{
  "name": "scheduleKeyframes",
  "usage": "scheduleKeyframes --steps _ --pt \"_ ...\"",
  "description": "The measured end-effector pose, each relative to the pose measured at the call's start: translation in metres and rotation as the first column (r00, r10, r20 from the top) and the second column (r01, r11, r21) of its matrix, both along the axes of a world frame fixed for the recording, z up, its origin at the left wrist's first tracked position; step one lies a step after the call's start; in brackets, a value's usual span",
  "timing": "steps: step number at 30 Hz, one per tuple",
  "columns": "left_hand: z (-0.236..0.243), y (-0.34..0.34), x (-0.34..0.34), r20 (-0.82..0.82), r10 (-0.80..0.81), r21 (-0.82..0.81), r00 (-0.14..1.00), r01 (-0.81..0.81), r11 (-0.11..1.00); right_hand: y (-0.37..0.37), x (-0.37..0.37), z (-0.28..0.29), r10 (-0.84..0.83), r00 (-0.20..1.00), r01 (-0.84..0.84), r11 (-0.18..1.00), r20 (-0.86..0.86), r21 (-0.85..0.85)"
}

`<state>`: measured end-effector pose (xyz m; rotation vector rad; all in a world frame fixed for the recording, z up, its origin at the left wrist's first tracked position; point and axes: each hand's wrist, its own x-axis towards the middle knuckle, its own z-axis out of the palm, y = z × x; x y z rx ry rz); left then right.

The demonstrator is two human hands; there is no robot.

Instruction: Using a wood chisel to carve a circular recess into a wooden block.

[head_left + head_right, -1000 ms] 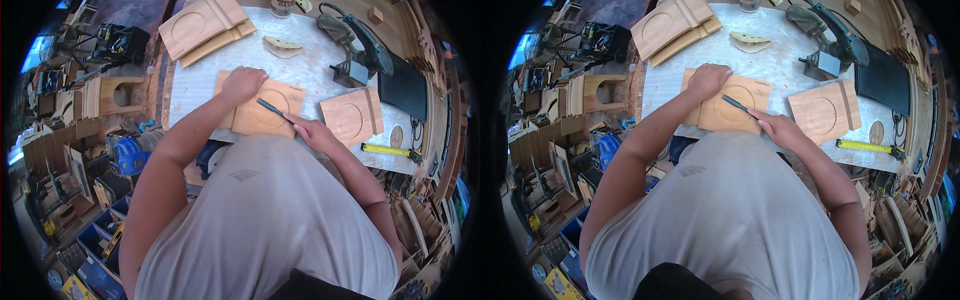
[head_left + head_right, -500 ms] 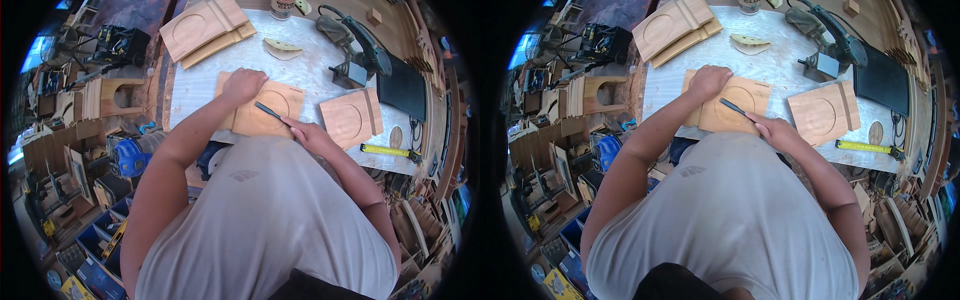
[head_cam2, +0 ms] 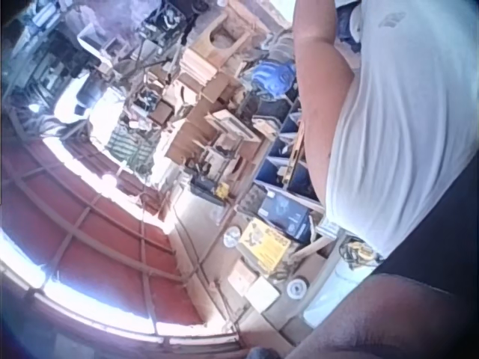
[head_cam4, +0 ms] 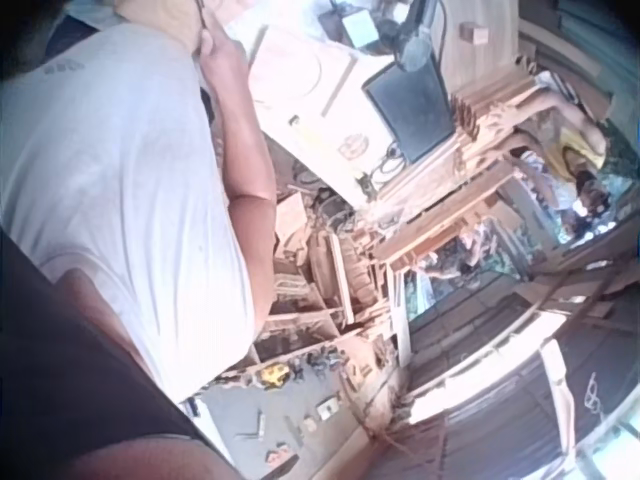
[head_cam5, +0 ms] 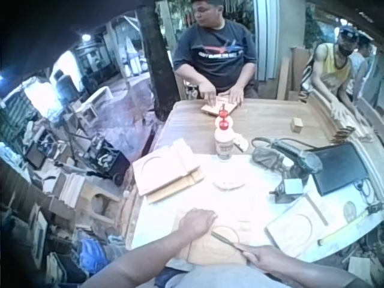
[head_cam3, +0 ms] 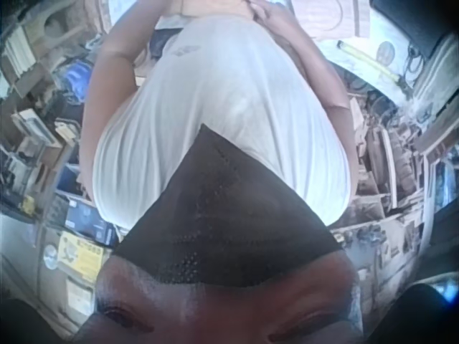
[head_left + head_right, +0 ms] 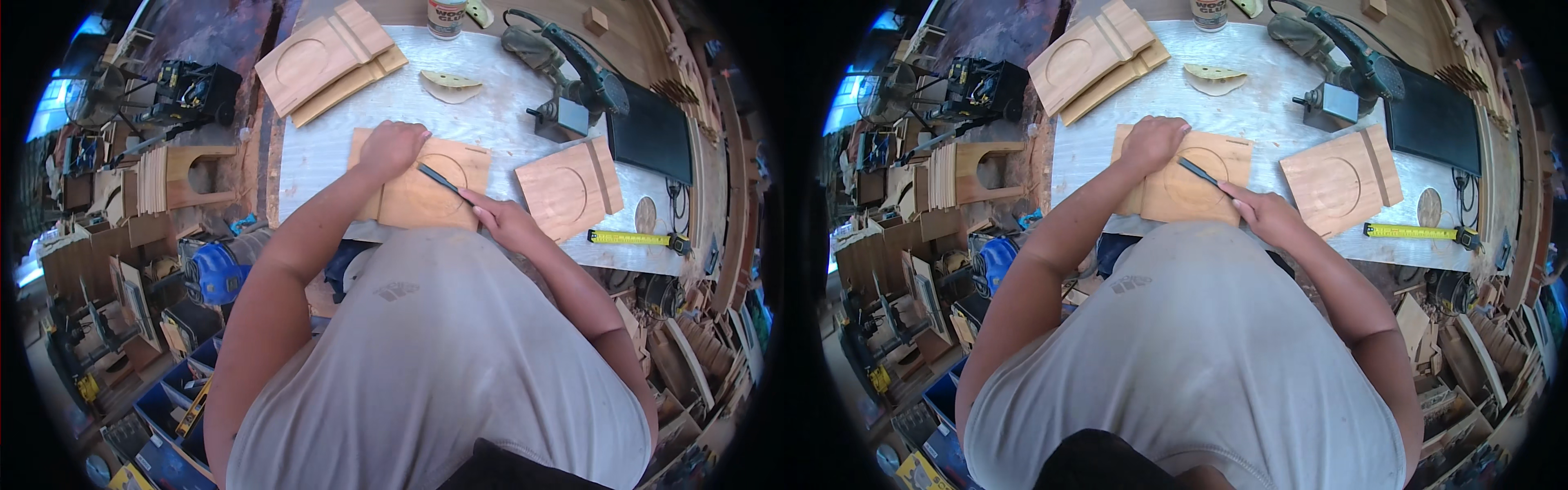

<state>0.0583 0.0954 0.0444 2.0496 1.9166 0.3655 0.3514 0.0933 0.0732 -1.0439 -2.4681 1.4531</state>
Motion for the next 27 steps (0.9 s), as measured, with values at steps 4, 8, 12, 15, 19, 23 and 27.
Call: scheduleKeyframes --steps 4,8,12,15,19,23,27 --pt "0.005 0.0 0.001 -0.006 0.011 -0.015 1.0 -0.011 1.0 0.0 -0.003 0.011 0.001 0.99 0.008 0.998 0.142 -0.06" --pt "0.004 0.002 -0.001 0.0 0.014 -0.102 1.0 -0.014 0.995 -0.002 -0.008 0.004 -0.023 0.993 0.027 0.999 0.112 -0.037" --pt "0.013 0.001 0.001 0.015 0.005 -0.119 1.0 -0.003 0.993 -0.005 0.001 -0.001 -0.022 0.991 0.027 0.999 0.135 -0.032" --pt "0.01 0.002 0.0 -0.016 0.002 -0.102 1.0 -0.004 0.995 -0.006 0.006 -0.002 -0.051 0.998 0.051 0.999 0.026 -0.006" --pt "0.009 0.001 0.001 -0.009 0.028 -0.114 1.0 -0.028 0.993 -0.006 0.007 0.004 -0.048 0.991 0.055 0.997 0.123 -0.05" --pt "0.009 0.002 0.001 0.03 0.018 -0.074 0.999 -0.016 0.997 -0.002 0.002 0.004 -0.048 0.986 0.059 0.996 0.162 -0.062" --pt "0.013 0.001 0.002 0.029 0.015 -0.097 0.999 -0.012 0.995 -0.005 0.006 0.006 -0.067 0.994 0.072 0.996 0.085 -0.06"
